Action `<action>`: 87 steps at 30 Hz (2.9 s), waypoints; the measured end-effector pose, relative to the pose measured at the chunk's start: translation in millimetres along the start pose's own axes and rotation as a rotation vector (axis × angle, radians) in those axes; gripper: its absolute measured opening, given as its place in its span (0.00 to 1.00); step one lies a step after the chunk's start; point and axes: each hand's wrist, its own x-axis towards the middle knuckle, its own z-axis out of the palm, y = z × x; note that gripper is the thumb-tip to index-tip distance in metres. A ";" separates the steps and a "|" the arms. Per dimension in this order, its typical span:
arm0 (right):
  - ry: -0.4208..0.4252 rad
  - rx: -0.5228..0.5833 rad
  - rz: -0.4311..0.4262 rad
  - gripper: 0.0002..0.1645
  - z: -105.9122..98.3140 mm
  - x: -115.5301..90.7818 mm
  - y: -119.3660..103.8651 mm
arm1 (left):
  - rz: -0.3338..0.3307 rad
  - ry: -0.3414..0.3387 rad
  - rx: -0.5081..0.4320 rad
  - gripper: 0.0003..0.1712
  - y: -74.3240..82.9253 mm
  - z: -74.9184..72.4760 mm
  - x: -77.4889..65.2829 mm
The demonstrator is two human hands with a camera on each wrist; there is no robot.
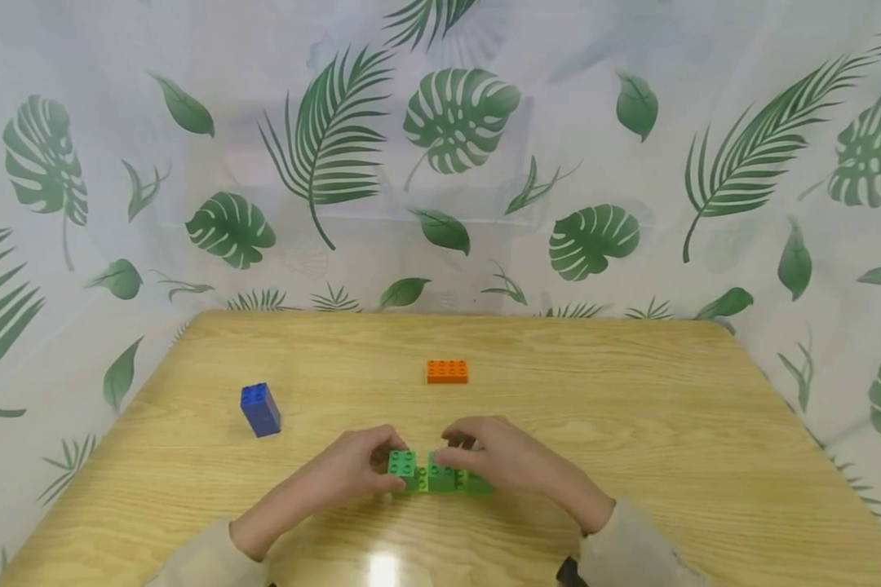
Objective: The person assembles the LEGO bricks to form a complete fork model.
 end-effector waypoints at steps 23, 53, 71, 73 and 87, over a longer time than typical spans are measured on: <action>0.281 0.028 0.124 0.29 -47.5 80.8 86.6 | 0.006 0.018 -0.010 0.18 -3.0 1.5 1.9; 0.090 -0.086 0.064 0.21 -27.4 66.6 64.3 | -0.021 0.015 -0.036 0.18 -4.1 0.6 0.1; 0.045 -0.075 -0.010 0.21 -9.7 41.2 45.1 | -0.019 0.022 -0.044 0.18 -2.5 0.5 -0.6; 0.051 -0.077 -0.015 0.22 -9.5 39.7 44.5 | -0.022 0.021 -0.041 0.18 -2.4 0.4 -0.5; 0.032 0.007 -0.009 0.26 -17.1 -12.7 22.1 | -0.024 0.015 -0.020 0.19 -2.1 1.2 -0.9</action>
